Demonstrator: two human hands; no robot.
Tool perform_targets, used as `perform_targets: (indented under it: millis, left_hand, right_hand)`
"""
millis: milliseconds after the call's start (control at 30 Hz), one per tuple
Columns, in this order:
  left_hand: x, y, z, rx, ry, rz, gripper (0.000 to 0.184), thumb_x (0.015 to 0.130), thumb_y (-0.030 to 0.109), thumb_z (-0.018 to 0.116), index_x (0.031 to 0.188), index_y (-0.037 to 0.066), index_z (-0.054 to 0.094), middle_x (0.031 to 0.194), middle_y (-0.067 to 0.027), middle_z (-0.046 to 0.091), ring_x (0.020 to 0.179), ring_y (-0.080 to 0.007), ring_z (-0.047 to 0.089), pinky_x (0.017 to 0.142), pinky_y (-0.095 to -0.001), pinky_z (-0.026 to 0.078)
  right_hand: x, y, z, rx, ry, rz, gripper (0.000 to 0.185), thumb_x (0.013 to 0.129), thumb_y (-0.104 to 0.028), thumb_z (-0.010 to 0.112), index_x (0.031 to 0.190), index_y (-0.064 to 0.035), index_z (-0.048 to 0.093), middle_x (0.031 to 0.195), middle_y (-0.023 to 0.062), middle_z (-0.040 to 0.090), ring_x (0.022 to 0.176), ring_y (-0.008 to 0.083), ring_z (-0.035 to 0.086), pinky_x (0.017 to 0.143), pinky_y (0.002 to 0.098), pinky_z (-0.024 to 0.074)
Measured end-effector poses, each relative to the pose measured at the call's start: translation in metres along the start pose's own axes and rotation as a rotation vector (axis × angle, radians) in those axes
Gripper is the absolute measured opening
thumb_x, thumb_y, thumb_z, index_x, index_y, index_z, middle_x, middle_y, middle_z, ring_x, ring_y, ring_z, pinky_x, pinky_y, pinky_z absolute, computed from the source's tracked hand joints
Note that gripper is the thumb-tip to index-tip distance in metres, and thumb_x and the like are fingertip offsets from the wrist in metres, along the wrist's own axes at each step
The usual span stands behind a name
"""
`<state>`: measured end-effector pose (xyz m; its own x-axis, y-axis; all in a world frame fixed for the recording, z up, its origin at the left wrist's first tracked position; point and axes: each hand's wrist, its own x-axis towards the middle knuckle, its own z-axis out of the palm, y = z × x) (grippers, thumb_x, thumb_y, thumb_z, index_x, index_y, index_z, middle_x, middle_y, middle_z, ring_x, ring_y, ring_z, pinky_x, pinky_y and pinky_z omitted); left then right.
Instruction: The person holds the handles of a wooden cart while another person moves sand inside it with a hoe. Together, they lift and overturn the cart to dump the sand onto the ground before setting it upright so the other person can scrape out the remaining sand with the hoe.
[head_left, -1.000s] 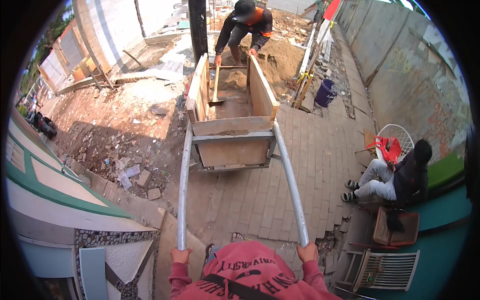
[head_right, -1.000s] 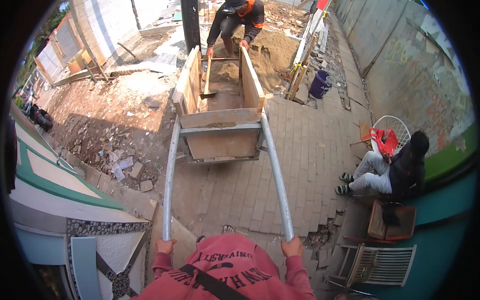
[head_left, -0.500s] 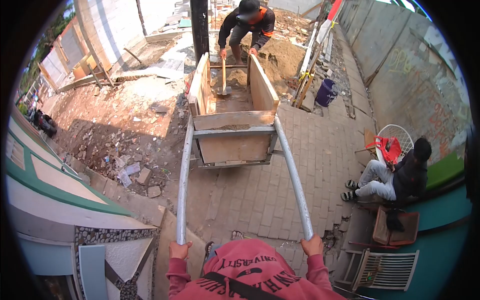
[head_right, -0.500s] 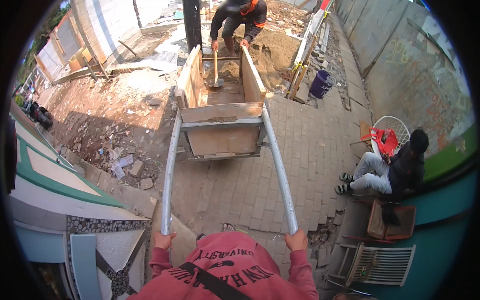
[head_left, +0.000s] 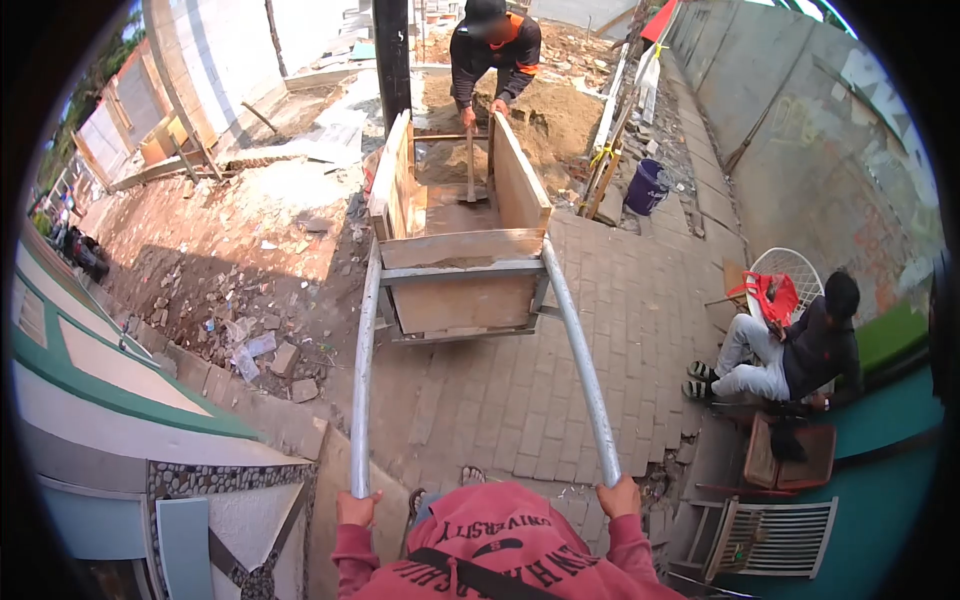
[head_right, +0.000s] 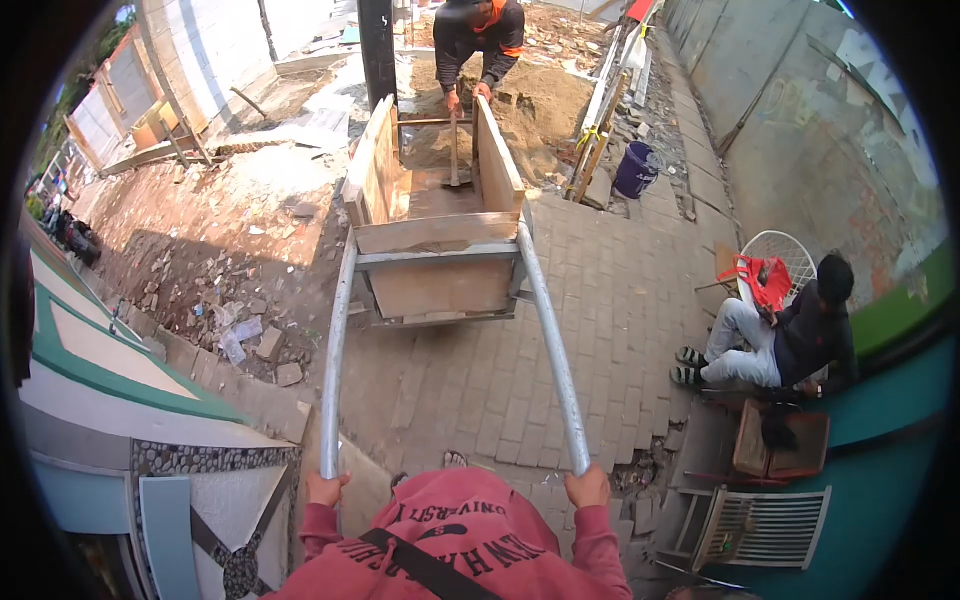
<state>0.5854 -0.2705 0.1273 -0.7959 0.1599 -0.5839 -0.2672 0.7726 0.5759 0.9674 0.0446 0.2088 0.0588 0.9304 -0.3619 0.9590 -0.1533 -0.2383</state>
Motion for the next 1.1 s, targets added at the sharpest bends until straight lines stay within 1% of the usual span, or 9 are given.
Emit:
perform_targets:
  millis: [267,367,433,567,733,867,967,1033,1100]
  left_hand:
    - [-0.002,0.000,0.008,-0.092,-0.060,0.012,0.035,0.074,0.015,0.082,0.065,-0.006,0.057,0.053,-0.0109,0.056,0.040,-0.0217,0.056,0.038,-0.0370,0.046]
    - [0.020,-0.026,0.013,-0.106,-0.068,0.012,0.031,0.076,0.013,0.080,0.069,-0.007,0.058,0.053,-0.0118,0.057,0.040,-0.0227,0.057,0.038,-0.0381,0.046]
    - [0.035,-0.037,0.015,-0.156,-0.050,0.052,0.026,0.073,0.003,0.080,0.076,-0.005,0.056,0.056,-0.0111,0.054,0.038,-0.0213,0.053,0.033,-0.0395,0.042]
    - [0.076,-0.072,0.024,-0.115,-0.008,0.084,0.028,0.073,0.003,0.080,0.084,-0.006,0.056,0.058,-0.0143,0.056,0.039,-0.0223,0.054,0.033,-0.0396,0.044]
    - [0.023,-0.002,-0.009,0.311,-0.196,0.285,0.041,0.083,0.033,0.074,0.109,0.002,0.067,0.086,-0.0123,0.069,0.075,-0.0249,0.064,0.063,-0.0405,0.051]
    - [0.087,-0.060,0.002,0.394,-0.158,0.306,0.041,0.084,0.037,0.071,0.112,0.007,0.067,0.082,-0.0126,0.068,0.070,-0.0269,0.062,0.062,-0.0432,0.049]
    - [0.108,-0.070,-0.003,0.535,-0.237,0.424,0.038,0.086,0.041,0.067,0.112,0.013,0.070,0.082,-0.0130,0.069,0.070,-0.0271,0.063,0.063,-0.0453,0.050]
    - [0.115,-0.072,-0.011,0.780,-0.202,0.744,0.033,0.088,0.041,0.063,0.109,0.017,0.072,0.084,-0.0140,0.069,0.072,-0.0291,0.064,0.064,-0.0466,0.050]
    - [0.117,-0.071,-0.014,0.771,-0.179,0.711,0.035,0.087,0.043,0.064,0.105,0.014,0.073,0.082,-0.0142,0.069,0.072,-0.0282,0.064,0.064,-0.0461,0.049]
  right_hand:
    - [0.012,0.011,0.009,0.014,0.047,0.049,0.045,0.069,-0.031,0.073,0.100,0.0011,0.069,0.103,0.0289,0.068,0.102,0.0446,0.065,0.090,0.0511,0.0512]
    - [0.009,0.009,0.004,0.009,0.014,0.042,0.044,0.070,-0.031,0.071,0.101,0.0002,0.069,0.102,0.0287,0.068,0.102,0.0447,0.065,0.090,0.0516,0.0509]
    - [0.013,0.011,0.005,-0.009,-0.029,0.051,0.051,0.069,-0.036,0.074,0.104,0.0009,0.067,0.105,0.0278,0.068,0.102,0.0438,0.065,0.090,0.0509,0.0516]
    - [0.015,0.010,0.002,0.009,-0.004,0.070,0.050,0.069,-0.034,0.073,0.105,-0.0004,0.066,0.106,0.0272,0.068,0.103,0.0437,0.065,0.090,0.0511,0.0514]
    - [0.021,0.003,-0.010,0.002,-0.040,0.041,0.047,0.070,-0.032,0.069,0.107,-0.0023,0.066,0.107,0.0258,0.068,0.103,0.0429,0.065,0.091,0.0510,0.0516]
    - [0.012,-0.010,-0.031,0.038,-0.037,0.048,0.039,0.073,-0.024,0.064,0.105,-0.0028,0.067,0.103,0.0242,0.069,0.100,0.0413,0.066,0.088,0.0492,0.0529]
    - [0.021,-0.004,-0.025,0.063,-0.015,0.026,0.038,0.073,-0.025,0.064,0.103,-0.0029,0.067,0.103,0.0238,0.070,0.099,0.0410,0.066,0.088,0.0493,0.0529]
    - [0.021,-0.009,-0.032,0.055,-0.028,-0.001,0.036,0.073,-0.024,0.064,0.102,-0.0031,0.068,0.102,0.0237,0.070,0.099,0.0403,0.067,0.087,0.0493,0.0531]
    - [0.022,-0.007,-0.029,0.074,0.002,0.009,0.039,0.071,-0.026,0.065,0.102,-0.0036,0.068,0.103,0.0230,0.070,0.099,0.0400,0.067,0.087,0.0491,0.0532]
